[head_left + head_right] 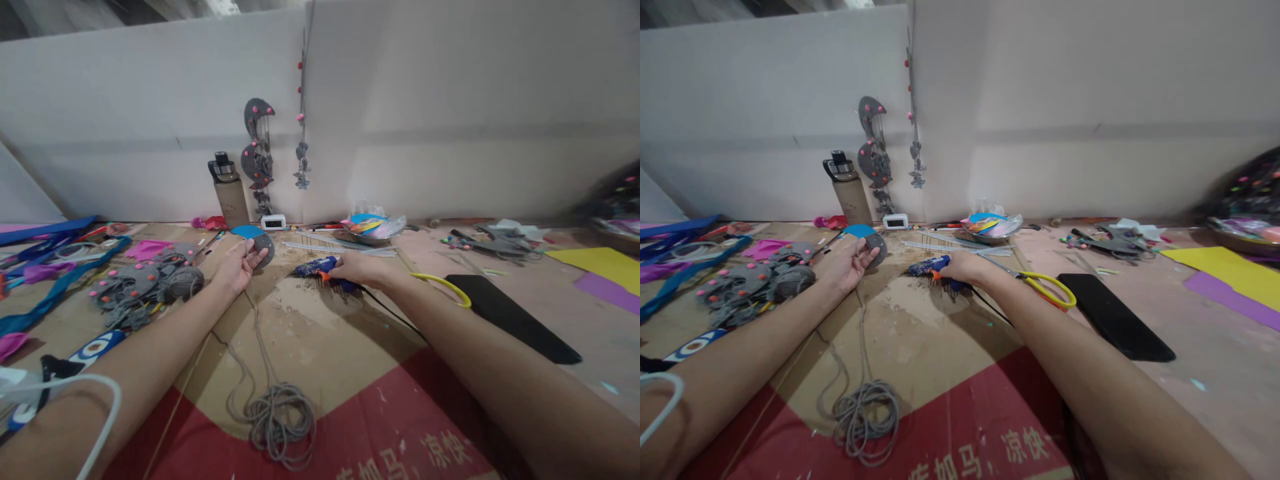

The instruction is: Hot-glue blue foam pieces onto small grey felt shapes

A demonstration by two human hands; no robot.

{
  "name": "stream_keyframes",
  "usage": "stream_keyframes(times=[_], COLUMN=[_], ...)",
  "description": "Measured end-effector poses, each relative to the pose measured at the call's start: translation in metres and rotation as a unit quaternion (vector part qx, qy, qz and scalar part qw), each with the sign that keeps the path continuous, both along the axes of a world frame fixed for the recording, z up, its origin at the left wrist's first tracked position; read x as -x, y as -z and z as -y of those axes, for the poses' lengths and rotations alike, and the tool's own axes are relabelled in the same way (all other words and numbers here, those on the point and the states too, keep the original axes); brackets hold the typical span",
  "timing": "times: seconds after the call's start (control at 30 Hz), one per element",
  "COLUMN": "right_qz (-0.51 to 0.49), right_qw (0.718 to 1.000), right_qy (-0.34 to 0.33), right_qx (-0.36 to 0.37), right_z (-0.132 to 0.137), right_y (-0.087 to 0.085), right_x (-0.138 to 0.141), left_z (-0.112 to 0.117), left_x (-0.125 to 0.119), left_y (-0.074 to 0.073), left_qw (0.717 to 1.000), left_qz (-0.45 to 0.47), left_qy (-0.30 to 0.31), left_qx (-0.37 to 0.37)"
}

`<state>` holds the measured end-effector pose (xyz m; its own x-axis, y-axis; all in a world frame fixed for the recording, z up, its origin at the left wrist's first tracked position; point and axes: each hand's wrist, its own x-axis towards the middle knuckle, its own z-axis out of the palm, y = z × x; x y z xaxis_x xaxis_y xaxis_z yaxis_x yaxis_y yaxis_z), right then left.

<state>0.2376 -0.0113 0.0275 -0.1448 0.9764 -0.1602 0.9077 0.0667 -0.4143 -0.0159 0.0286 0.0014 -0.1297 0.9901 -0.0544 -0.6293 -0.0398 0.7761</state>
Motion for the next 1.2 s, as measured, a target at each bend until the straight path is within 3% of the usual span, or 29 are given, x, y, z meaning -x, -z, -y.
stream_keyframes(times=[0.17, 0.3, 0.43, 0.53, 0.67, 0.83, 1.03, 1.2], right_qz=[-0.094, -0.111, -0.175, -0.248, -0.398, -0.534, -0.526, -0.459], right_qw=[0.995, 0.992, 0.981, 0.966, 0.914, 0.840, 0.839, 0.868], right_qy=[-0.004, -0.021, 0.030, 0.068, 0.079, 0.024, -0.065, -0.096], right_qx=[0.027, 0.048, 0.075, 0.041, -0.026, -0.091, -0.126, -0.162], right_z=[-0.002, -0.004, -0.002, 0.001, 0.006, 0.017, 0.032, 0.033], right_y=[0.003, 0.003, 0.000, -0.001, -0.001, 0.003, 0.010, 0.019], right_x=[-0.004, -0.005, 0.001, 0.009, 0.024, 0.044, 0.056, 0.056], left_z=[0.001, -0.001, -0.001, 0.001, 0.006, 0.009, 0.014, 0.018], left_x=[0.002, 0.002, 0.002, 0.001, -0.002, -0.005, -0.011, -0.018], left_y=[-0.001, 0.001, 0.005, 0.007, 0.007, 0.006, 0.010, 0.011], left_qw=[0.999, 0.999, 0.999, 0.999, 0.998, 0.995, 0.993, 0.991], left_qz=[-0.011, -0.022, -0.034, -0.039, -0.049, -0.075, -0.084, -0.090], left_qy=[-0.028, -0.038, -0.035, -0.025, -0.015, 0.001, 0.025, 0.045], left_qx=[-0.024, -0.014, -0.012, -0.028, -0.047, -0.063, -0.082, -0.087])
